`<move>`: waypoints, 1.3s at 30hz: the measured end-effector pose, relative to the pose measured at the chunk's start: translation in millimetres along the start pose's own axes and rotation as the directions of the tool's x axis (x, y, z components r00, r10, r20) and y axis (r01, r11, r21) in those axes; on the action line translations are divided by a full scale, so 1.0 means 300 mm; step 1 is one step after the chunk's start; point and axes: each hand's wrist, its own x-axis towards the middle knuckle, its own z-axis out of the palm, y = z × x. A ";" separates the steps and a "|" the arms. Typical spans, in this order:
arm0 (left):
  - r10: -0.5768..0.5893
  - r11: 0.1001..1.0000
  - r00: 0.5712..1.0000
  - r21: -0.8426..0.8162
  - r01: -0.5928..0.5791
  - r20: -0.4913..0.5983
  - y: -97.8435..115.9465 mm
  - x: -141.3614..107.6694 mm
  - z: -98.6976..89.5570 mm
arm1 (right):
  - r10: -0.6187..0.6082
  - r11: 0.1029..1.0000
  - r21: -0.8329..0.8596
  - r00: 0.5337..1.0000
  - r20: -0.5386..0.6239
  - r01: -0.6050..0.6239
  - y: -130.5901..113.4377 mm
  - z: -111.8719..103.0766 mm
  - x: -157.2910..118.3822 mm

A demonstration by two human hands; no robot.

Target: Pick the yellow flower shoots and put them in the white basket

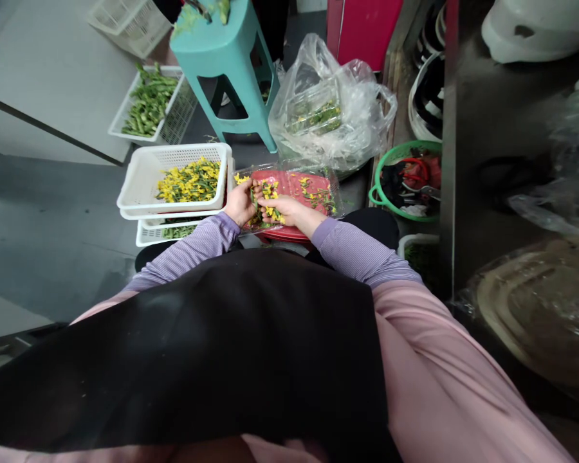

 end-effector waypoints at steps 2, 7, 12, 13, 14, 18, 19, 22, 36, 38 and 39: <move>0.070 0.997 0.997 0.039 -0.069 -0.026 -0.025 0.004 0.022 | -0.061 0.998 0.017 0.996 -0.063 0.062 0.011 0.011 0.008; 0.061 0.996 0.998 0.068 -0.058 -0.036 -0.018 0.014 0.029 | -0.099 0.994 -0.056 0.985 -0.141 0.092 0.003 0.000 0.022; 0.031 0.997 0.995 0.079 -0.024 -0.100 -0.002 0.015 0.024 | -0.130 0.989 -0.081 0.983 -0.129 0.121 0.001 -0.003 0.015; 0.032 0.995 0.996 0.099 -0.024 -0.087 -0.008 0.011 0.026 | -0.143 0.988 -0.080 0.982 -0.127 0.134 0.004 0.000 0.014; 0.027 0.992 0.998 0.123 -0.019 -0.065 -0.015 0.007 0.028 | -0.155 0.986 -0.081 0.980 -0.128 0.145 0.006 0.003 0.013; -0.003 0.976 1.000 0.216 0.006 -0.012 -0.018 -0.008 0.013 | -0.208 0.975 -0.101 0.972 -0.114 0.197 0.004 -0.005 0.016; 0.013 0.974 0.999 0.227 -0.004 -0.038 -0.011 -0.012 0.003 | -0.221 0.972 -0.109 0.969 -0.111 0.209 0.001 -0.011 0.018; 0.059 0.953 0.989 0.301 -0.016 -0.135 0.008 -0.031 -0.030 | -0.270 0.955 -0.161 0.953 -0.134 0.248 -0.005 -0.030 0.025; -0.011 0.857 1.000 0.514 0.021 -0.022 0.002 -0.064 -0.060 | -0.315 0.937 -0.223 0.925 -0.213 0.267 -0.012 -0.041 0.023; -0.007 0.835 1.000 0.550 0.001 0.010 -0.009 -0.072 -0.060 | -0.315 0.940 -0.200 0.928 -0.199 0.276 -0.015 -0.043 0.022; 0.004 0.821 1.000 0.571 -0.014 0.019 -0.014 -0.075 -0.059 | -0.314 0.939 -0.203 0.932 -0.180 0.278 -0.016 -0.043 0.020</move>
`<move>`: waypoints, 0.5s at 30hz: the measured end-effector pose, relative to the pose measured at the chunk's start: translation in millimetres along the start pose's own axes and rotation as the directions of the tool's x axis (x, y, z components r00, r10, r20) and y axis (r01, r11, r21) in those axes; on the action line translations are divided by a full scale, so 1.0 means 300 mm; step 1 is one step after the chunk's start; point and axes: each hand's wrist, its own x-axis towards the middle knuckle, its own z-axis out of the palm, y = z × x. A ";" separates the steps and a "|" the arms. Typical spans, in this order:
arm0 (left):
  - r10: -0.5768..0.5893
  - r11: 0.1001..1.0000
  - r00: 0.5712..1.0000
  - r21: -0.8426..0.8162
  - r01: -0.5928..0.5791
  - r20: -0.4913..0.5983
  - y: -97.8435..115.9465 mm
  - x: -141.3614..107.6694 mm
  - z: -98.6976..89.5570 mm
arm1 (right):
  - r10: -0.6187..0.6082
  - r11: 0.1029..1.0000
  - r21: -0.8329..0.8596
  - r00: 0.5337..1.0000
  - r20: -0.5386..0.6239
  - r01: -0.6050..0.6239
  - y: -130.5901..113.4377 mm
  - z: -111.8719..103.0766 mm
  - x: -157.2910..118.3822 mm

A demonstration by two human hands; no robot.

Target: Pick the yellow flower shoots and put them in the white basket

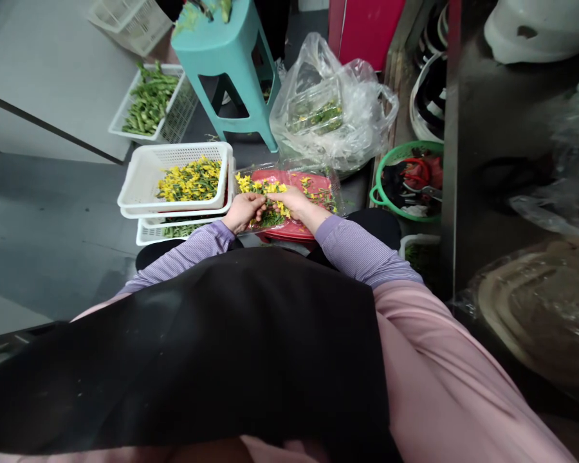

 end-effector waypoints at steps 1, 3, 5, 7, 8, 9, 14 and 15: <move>0.013 1.000 1.000 0.027 -0.013 0.006 -0.002 -0.003 0.003 | -0.002 1.000 -0.008 1.000 0.024 0.003 -0.002 0.000 -0.003; 0.031 0.997 0.999 0.066 -0.033 0.026 0.002 -0.008 0.007 | -0.008 1.000 -0.026 0.998 0.063 0.010 -0.006 0.000 -0.009; 0.033 0.997 0.999 0.065 -0.035 0.037 0.014 -0.014 0.007 | -0.016 0.999 -0.030 0.998 0.063 0.018 -0.010 0.002 -0.014; 0.009 0.999 1.000 0.036 -0.010 0.030 0.028 -0.020 0.006 | -0.046 0.999 -0.022 0.998 0.038 0.047 -0.011 0.004 -0.017; -0.014 1.000 0.999 0.021 0.013 0.033 0.034 -0.023 0.005 | -0.066 0.998 -0.018 0.997 0.032 0.066 -0.011 0.005 -0.018; -0.039 0.999 0.998 0.006 0.039 0.040 0.039 -0.025 0.004 | -0.085 0.996 -0.016 0.996 0.032 0.086 -0.011 0.007 -0.019; -0.085 0.993 0.994 -0.081 0.091 0.069 0.036 -0.024 0.006 | -0.117 0.993 -0.023 0.993 0.034 0.118 -0.014 0.011 -0.027; -0.075 0.991 0.996 -0.105 0.081 0.056 0.033 -0.025 0.009 | -0.119 0.993 -0.018 0.992 0.033 0.119 -0.015 0.011 -0.028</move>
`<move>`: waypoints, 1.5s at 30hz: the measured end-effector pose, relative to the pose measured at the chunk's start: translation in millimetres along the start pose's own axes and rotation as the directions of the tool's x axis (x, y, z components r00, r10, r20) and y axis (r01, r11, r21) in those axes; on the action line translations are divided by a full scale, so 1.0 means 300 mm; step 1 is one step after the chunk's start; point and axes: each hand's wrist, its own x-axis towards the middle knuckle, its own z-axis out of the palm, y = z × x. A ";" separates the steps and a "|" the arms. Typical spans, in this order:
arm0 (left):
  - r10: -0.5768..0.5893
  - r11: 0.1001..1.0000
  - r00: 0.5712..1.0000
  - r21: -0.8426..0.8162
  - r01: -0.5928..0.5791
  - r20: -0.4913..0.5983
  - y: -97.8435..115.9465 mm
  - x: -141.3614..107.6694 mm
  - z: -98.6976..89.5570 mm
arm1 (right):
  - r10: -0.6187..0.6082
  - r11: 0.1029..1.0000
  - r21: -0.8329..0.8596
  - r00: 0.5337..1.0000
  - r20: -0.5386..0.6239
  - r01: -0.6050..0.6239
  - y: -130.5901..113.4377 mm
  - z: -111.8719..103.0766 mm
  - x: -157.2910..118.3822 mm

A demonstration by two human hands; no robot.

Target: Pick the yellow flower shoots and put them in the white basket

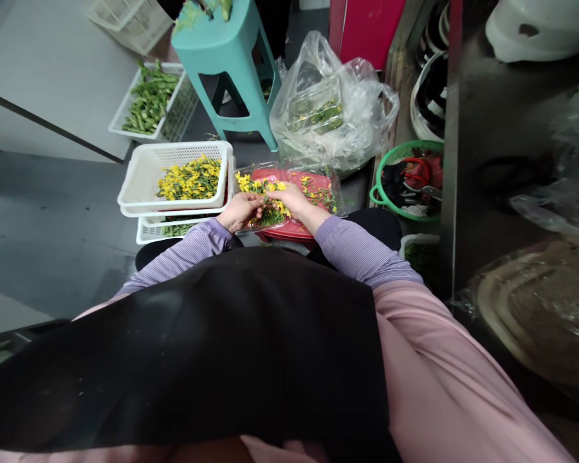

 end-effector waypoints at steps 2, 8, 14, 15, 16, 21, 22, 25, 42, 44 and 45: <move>0.019 0.998 1.000 -0.057 -0.021 -0.023 -0.006 -0.002 0.004 | -0.009 1.000 0.026 1.000 0.008 0.009 0.000 -0.002 0.002; -0.038 0.982 0.998 -0.181 0.045 0.042 -0.006 -0.004 -0.010 | 0.001 0.991 0.132 0.999 -0.039 0.004 0.020 -0.022 0.036; 0.043 0.996 0.988 -0.082 -0.032 0.145 -0.031 0.010 -0.018 | -0.112 0.993 0.026 0.991 -0.079 0.114 0.029 -0.013 0.037; 0.076 0.995 0.985 -0.072 -0.065 0.152 -0.035 0.012 -0.017 | -0.113 0.993 0.032 0.990 -0.080 0.116 0.027 -0.011 0.034; 0.102 0.993 0.983 -0.073 -0.091 0.156 -0.037 0.013 -0.017 | -0.103 0.993 0.049 0.992 -0.069 0.106 0.024 -0.010 0.031; 0.112 0.988 0.976 0.086 -0.130 0.186 -0.033 0.046 -0.036 | 0.109 0.974 0.203 0.994 -0.019 -0.103 -0.011 -0.033 0.035; 0.120 0.958 0.977 0.238 -0.160 0.175 -0.039 0.060 -0.042 | 0.136 0.964 0.234 0.990 -0.034 -0.125 -0.022 -0.042 0.040; 0.234 0.603 0.951 0.737 -0.305 0.202 -0.081 0.110 -0.045 | 0.134 0.949 0.298 0.988 -0.073 -0.107 -0.056 -0.070 0.050; 0.290 0.811 0.950 0.497 -0.309 0.116 0.048 0.112 -0.011 | -0.051 0.990 -0.138 0.989 -0.138 0.032 0.013 -0.055 0.071; 0.265 0.858 0.962 0.437 -0.270 0.074 0.057 0.103 -0.002 | -0.072 0.995 -0.079 0.984 -0.163 0.059 0.010 -0.052 0.080; 0.222 0.889 0.973 0.398 -0.228 0.061 0.058 0.097 -0.001 | -0.081 0.996 -0.051 0.982 -0.173 0.073 0.006 -0.053 0.083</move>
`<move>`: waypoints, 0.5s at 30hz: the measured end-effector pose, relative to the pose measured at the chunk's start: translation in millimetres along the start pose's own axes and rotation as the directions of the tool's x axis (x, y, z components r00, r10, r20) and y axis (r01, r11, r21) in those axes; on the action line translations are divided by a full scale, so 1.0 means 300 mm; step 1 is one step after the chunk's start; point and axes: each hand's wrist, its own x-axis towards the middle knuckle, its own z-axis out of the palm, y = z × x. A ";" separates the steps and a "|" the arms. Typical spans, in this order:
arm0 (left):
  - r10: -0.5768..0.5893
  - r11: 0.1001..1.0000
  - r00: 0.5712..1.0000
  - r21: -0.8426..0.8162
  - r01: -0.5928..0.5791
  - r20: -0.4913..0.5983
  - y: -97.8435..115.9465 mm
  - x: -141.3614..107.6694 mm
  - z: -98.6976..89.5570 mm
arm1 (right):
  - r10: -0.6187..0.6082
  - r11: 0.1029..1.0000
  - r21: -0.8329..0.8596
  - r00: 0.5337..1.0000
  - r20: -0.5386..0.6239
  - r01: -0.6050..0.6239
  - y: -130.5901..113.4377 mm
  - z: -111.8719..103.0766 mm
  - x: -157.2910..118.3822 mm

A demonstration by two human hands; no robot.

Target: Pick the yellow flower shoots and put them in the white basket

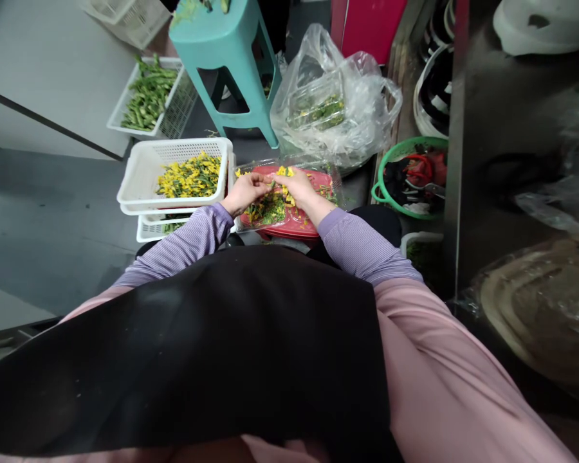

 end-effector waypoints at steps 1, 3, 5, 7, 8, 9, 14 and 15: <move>-0.044 0.998 0.999 -0.039 0.044 0.017 0.002 -0.006 -0.001 | -0.008 1.000 0.026 1.000 -0.006 0.008 -0.004 -0.002 0.003; -0.090 0.990 0.994 -0.100 0.096 0.063 0.007 -0.018 -0.005 | -0.021 0.998 0.067 1.000 -0.007 0.021 -0.011 -0.007 0.006; -0.093 0.981 0.991 -0.164 0.108 0.099 0.015 -0.031 -0.006 | -0.022 0.994 0.103 1.000 -0.011 0.023 -0.016 -0.008 0.003; -0.088 0.968 0.989 -0.223 0.113 0.119 0.026 -0.042 -0.001 | -0.019 0.990 0.138 0.999 -0.034 0.023 -0.020 -0.004 -0.003; -0.089 0.963 0.988 -0.244 0.117 0.124 0.030 -0.047 0.004 | -0.019 0.988 0.151 0.998 -0.053 0.027 -0.021 -0.001 -0.006; -0.091 0.959 0.988 -0.257 0.121 0.126 0.032 -0.052 0.010 | -0.025 0.987 0.157 0.997 -0.071 0.036 -0.022 0.002 -0.010; -0.080 0.975 0.993 -0.201 0.096 0.086 0.014 -0.059 0.031 | -0.088 0.991 0.090 0.988 -0.126 0.100 -0.022 0.009 -0.021; -0.063 0.982 0.995 -0.171 0.076 0.082 0.009 -0.058 0.029 | -0.076 0.993 0.080 0.992 -0.104 0.084 -0.022 0.009 -0.024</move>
